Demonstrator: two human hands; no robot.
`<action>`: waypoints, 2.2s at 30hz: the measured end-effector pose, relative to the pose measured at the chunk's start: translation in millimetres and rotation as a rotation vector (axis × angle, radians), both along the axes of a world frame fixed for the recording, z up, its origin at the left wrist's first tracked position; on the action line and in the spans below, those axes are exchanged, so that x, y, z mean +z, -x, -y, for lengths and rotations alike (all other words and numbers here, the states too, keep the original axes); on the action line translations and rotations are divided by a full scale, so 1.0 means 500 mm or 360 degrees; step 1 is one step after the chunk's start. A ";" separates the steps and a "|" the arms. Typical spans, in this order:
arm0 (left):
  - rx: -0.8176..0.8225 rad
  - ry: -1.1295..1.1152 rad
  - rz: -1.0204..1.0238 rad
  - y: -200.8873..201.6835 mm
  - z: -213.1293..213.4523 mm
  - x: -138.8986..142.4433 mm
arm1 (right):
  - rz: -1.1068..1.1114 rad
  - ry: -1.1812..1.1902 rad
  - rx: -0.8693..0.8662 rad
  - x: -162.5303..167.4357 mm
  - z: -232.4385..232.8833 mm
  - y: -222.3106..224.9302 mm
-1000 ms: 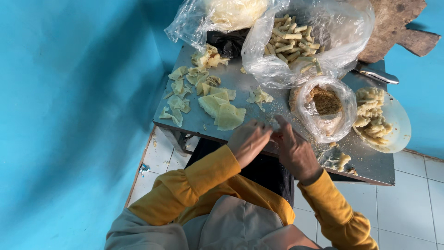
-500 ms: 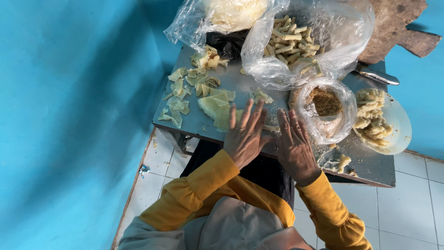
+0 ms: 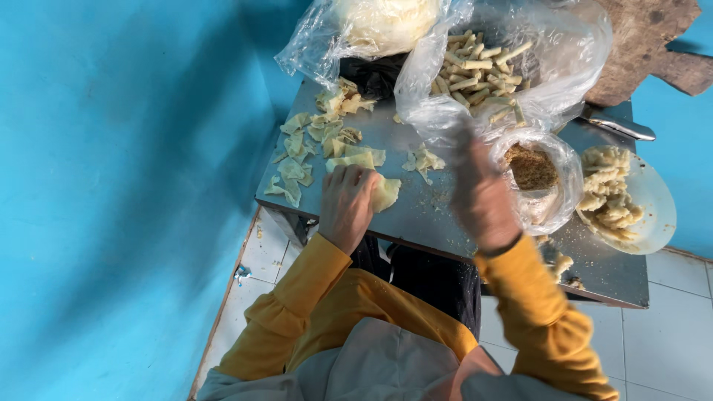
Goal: The person sits at a small metal table and tears pieces from thin dough sheets, then pinches and folds each piece into a small shape by hand. The folded dough pieces are placed on a plate beside a plastic-lined bowl of brown powder, with finished dough sticks in plastic bags on the table.
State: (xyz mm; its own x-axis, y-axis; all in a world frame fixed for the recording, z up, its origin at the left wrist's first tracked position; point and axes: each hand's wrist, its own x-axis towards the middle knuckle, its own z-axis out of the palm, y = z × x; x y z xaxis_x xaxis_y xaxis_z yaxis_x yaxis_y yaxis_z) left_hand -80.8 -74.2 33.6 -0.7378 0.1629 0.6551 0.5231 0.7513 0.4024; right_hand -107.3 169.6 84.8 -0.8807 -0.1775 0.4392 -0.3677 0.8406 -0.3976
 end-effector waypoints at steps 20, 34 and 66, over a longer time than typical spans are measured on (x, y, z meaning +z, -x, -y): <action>-0.0783 0.0122 -0.0035 -0.085 -0.078 -0.041 | 0.0283 -0.0026 -0.0158 0.002 -0.073 -0.223; -0.0619 0.0354 -0.0058 -0.067 -0.097 -0.026 | 0.0407 0.0227 0.0025 -0.039 -0.059 -0.240; -0.0841 0.0217 -0.0188 -0.056 -0.111 -0.093 | -0.0003 -0.0617 -0.0987 -0.102 -0.201 -0.379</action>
